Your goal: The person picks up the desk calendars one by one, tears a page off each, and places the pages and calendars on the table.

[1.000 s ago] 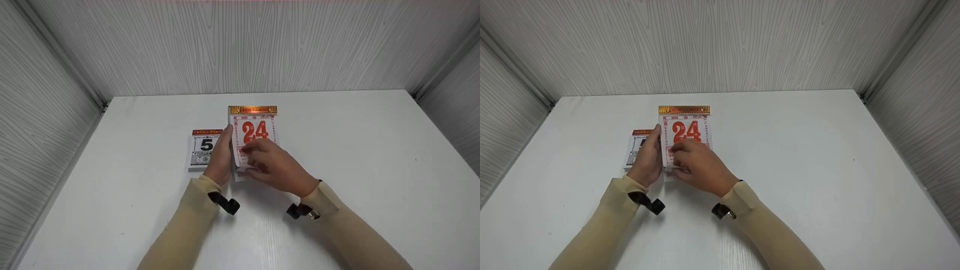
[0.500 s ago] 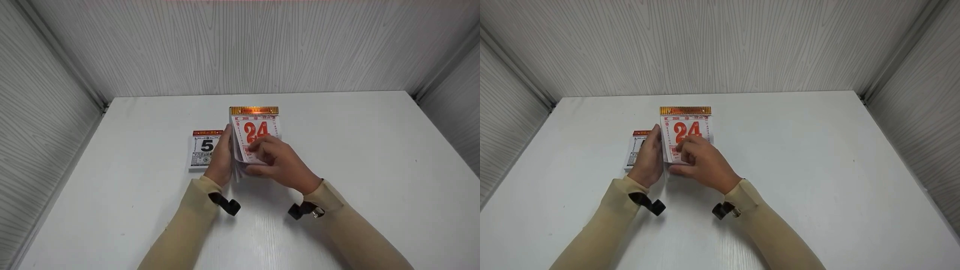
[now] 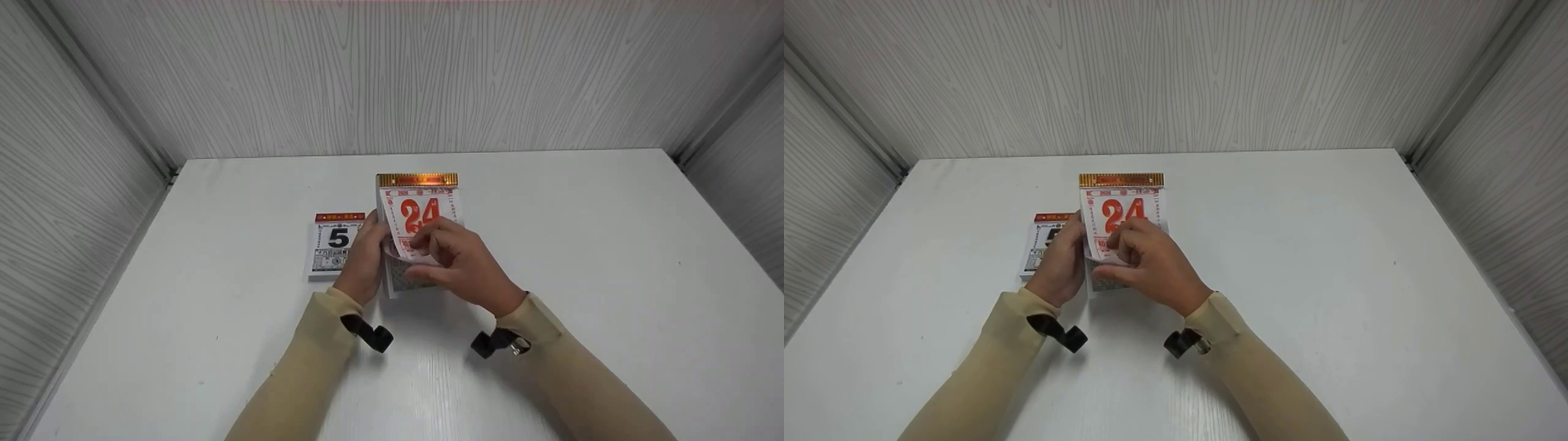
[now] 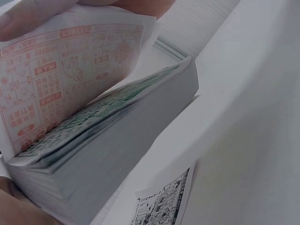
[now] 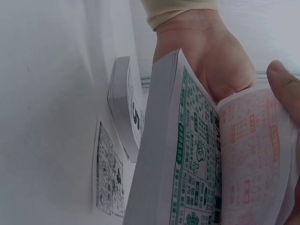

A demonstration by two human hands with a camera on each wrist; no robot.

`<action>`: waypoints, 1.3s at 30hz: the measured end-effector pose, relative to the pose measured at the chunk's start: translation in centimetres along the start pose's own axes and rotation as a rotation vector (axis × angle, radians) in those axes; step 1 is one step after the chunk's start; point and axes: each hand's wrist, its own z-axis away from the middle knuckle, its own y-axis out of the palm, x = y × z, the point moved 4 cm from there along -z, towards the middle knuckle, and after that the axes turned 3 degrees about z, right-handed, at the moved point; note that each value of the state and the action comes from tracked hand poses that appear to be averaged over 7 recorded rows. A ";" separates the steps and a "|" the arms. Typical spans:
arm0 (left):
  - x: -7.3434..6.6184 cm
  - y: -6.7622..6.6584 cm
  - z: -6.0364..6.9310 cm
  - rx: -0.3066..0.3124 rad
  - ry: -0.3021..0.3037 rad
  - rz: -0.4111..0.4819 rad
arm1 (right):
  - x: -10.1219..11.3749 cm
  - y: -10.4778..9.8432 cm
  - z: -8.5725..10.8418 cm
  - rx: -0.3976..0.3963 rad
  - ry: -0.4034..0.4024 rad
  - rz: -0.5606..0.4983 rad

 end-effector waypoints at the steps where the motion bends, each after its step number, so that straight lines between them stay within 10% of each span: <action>1: 0.0 0.0 0.0 0.001 -0.001 0.012 | 0.0 0.0 0.0 -0.005 -0.006 0.000; 13: 0.4 -0.1 -0.3 -0.083 -0.061 -0.049 | 0.8 -0.6 0.0 -0.080 -0.100 0.060; 22: 0.3 -0.1 -0.3 -0.125 -0.087 -0.113 | 1.2 0.9 -0.1 -0.016 -0.216 0.477; 39: 0.1 -0.4 -0.4 -0.187 -0.039 -0.024 | -0.3 2.4 0.0 0.027 -0.099 0.797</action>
